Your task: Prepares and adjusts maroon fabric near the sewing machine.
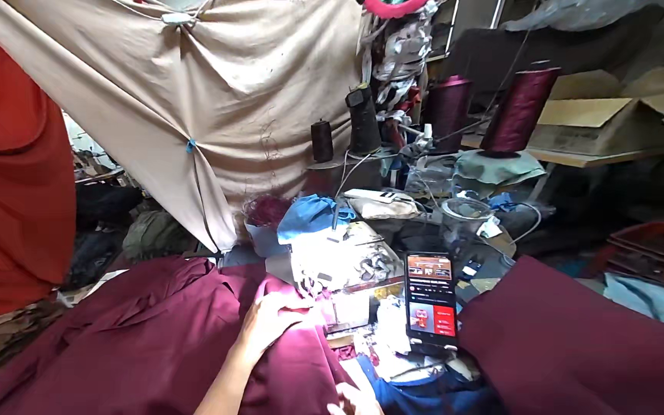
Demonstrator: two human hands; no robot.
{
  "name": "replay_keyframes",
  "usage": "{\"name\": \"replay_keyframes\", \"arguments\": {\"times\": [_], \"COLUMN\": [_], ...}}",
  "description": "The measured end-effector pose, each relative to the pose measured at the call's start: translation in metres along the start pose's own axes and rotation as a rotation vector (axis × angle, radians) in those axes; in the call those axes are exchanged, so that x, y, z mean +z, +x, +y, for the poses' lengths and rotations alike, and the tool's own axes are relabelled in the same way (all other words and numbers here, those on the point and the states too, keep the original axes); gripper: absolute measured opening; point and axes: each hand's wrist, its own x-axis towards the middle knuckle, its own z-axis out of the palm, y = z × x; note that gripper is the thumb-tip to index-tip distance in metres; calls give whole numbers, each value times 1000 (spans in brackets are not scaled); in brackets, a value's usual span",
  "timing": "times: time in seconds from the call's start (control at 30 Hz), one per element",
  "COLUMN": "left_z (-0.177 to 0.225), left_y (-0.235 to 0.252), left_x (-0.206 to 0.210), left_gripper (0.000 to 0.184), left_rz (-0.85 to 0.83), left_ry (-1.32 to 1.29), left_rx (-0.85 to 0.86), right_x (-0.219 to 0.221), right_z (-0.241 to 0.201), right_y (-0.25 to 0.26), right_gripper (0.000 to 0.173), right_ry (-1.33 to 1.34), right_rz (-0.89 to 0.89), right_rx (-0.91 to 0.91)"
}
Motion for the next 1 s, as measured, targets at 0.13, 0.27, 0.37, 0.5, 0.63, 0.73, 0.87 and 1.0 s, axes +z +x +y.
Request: {"name": "replay_keyframes", "arguments": {"times": [0.13, 0.27, 0.37, 0.5, 0.63, 0.73, 0.87, 1.0], "left_z": [-6, 4, 6, 12, 15, 13, 13, 14], "left_y": [-9, -5, 4, 9, 1, -6, -8, 1], "left_x": [-11, -7, 8, 24, 29, 34, 39, 36], "left_gripper": [27, 22, 19, 22, 19, 14, 9, 10], "left_rz": [20, 139, 185, 204, 254, 314, 351, 309], "left_ry": [-75, -108, -70, -70, -56, -73, -117, -129], "left_rx": [58, 102, 94, 13, 54, 142, 121, 42], "right_x": [0, 5, 6, -2, -12, -16, -18, -19], "right_z": [-23, -27, -21, -22, -23, -22, -26, -32], "right_y": [47, 63, 69, 74, 65, 54, 44, 50], "right_gripper": [24, 19, 20, 19, 20, 21, 18, 17], "right_ry": [253, 215, 204, 382, 350, 325, 363, 354], "right_rz": [243, 460, 537, 398, 177, 107, 87, 111], "right_rx": [-92, -177, -176, -101, -58, -33, -13, -5]}}
